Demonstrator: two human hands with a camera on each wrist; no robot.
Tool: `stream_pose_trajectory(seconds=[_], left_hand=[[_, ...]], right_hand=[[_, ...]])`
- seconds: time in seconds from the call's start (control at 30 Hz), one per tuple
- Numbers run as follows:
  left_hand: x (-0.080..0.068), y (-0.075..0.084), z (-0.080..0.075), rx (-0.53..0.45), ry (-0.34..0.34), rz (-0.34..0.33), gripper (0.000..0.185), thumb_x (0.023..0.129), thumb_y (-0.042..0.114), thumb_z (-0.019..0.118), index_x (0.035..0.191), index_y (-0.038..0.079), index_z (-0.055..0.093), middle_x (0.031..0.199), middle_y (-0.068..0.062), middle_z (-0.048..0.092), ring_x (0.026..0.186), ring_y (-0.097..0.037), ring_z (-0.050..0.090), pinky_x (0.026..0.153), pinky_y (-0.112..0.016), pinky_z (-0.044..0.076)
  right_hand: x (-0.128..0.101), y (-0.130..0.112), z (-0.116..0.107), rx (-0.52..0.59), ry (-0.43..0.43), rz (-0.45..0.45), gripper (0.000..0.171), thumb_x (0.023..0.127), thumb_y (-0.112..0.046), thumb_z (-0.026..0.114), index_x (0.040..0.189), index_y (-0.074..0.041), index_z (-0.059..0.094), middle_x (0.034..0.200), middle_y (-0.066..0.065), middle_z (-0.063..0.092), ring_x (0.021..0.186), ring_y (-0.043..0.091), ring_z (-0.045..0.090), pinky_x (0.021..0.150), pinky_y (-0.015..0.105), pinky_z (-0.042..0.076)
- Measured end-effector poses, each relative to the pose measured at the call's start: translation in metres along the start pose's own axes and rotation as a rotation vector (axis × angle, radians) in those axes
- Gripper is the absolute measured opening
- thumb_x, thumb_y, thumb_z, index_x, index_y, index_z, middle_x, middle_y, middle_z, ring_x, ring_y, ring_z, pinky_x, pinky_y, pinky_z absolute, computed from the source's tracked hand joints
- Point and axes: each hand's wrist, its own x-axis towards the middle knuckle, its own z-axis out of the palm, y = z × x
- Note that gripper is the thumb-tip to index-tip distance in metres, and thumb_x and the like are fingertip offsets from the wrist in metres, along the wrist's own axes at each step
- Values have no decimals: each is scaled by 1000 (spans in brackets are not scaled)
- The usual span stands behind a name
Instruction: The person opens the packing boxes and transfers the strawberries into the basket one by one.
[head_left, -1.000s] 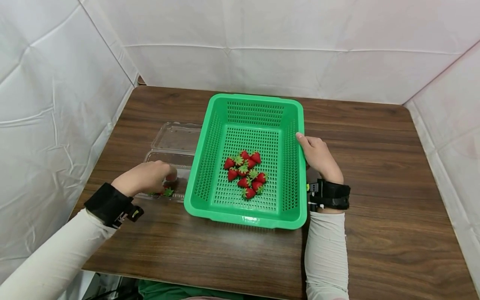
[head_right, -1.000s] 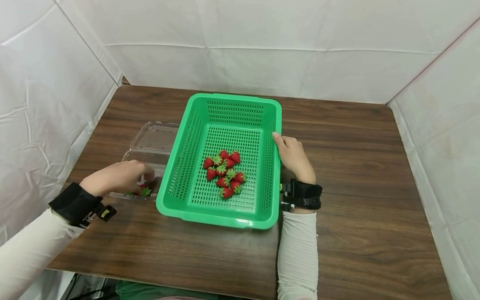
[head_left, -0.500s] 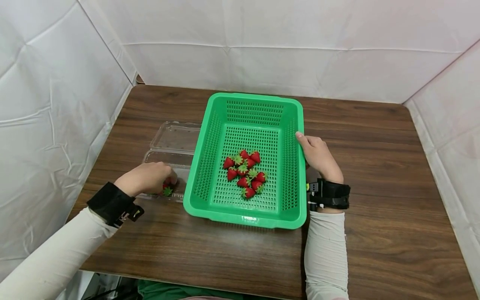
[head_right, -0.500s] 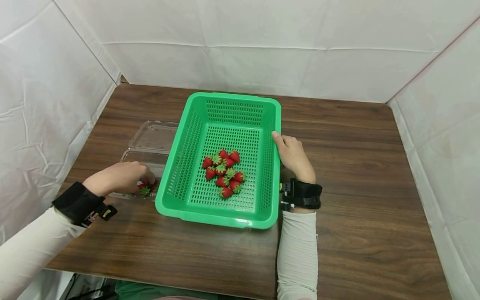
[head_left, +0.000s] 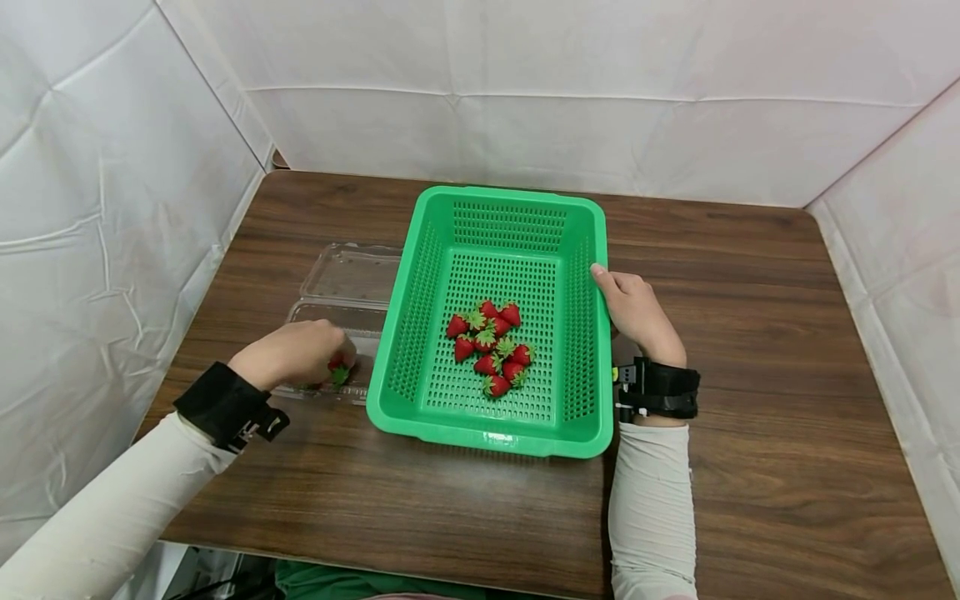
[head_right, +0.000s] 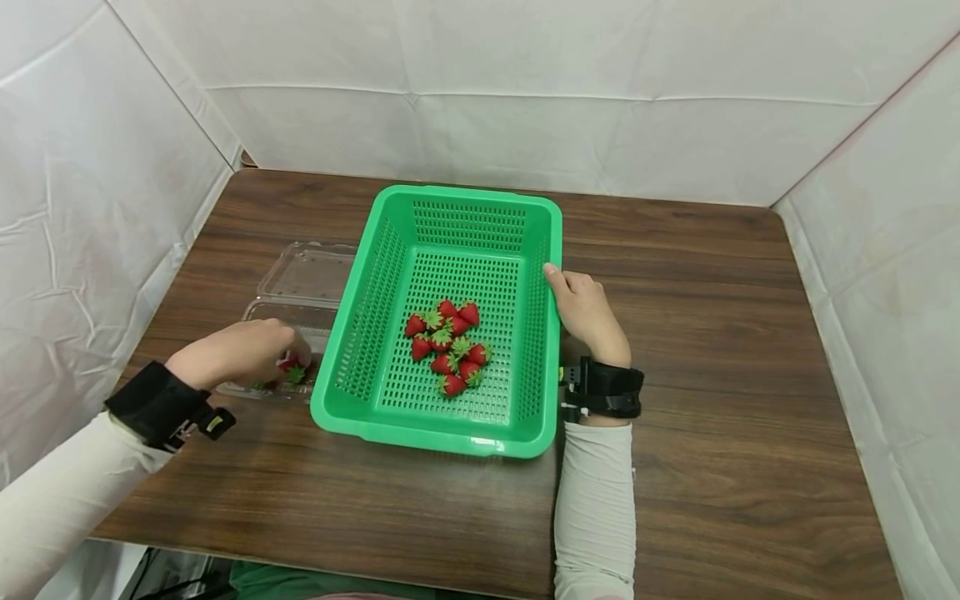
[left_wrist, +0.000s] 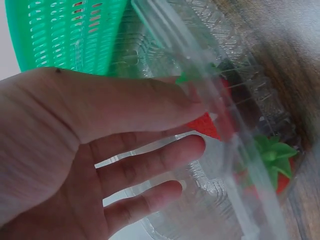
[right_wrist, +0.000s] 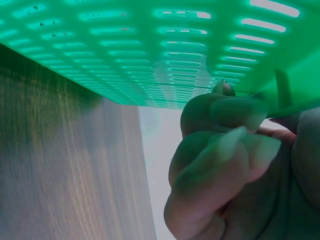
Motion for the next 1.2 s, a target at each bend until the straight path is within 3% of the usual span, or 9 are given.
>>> stream_pose_trajectory(seconds=[0.2,0.43,0.6,0.8,1.0,1.2], left_hand=[[-2,2,-2,1,46,16,30,79,-9,66,102,8,74,95,-8,71,84,-22,67,65,-33,52],[-3,6,-7,-9,71,36,33,84,-2,68,116,8,70,96,-10,70,70,-12,60,58,-27,43],[-3,6,-8,-26,98,87,24,85,1,70,107,8,73,96,-9,70,81,-18,65,68,-33,52],[-5,4,-13,-20,131,92,25,84,1,71,108,7,73,95,-9,69,85,-22,67,71,-36,54],[-9,6,-23,-35,120,92,24,85,1,70,108,7,74,99,-11,71,85,-22,69,72,-37,55],[-17,13,-34,-23,137,91,22,85,4,71,106,12,74,101,-7,71,88,-21,68,75,-37,55]], right_hand=[[0,1,0,1,-1,-7,58,100,-60,27,76,-10,44,60,11,45,54,21,57,62,44,51],[1,1,0,-7,1,-9,58,100,-60,27,77,-9,44,59,6,44,54,21,56,63,45,51],[1,2,0,-12,4,-11,58,100,-60,27,76,-9,44,59,6,44,56,25,57,63,46,50],[1,3,1,-16,10,-15,57,100,-59,26,74,-10,42,58,5,43,60,35,57,63,46,49],[2,3,1,-15,8,-13,59,100,-59,26,75,-9,44,60,10,46,56,26,57,63,46,50],[1,2,1,-23,15,-15,60,101,-58,26,78,-7,49,60,6,48,55,24,58,63,46,51]])
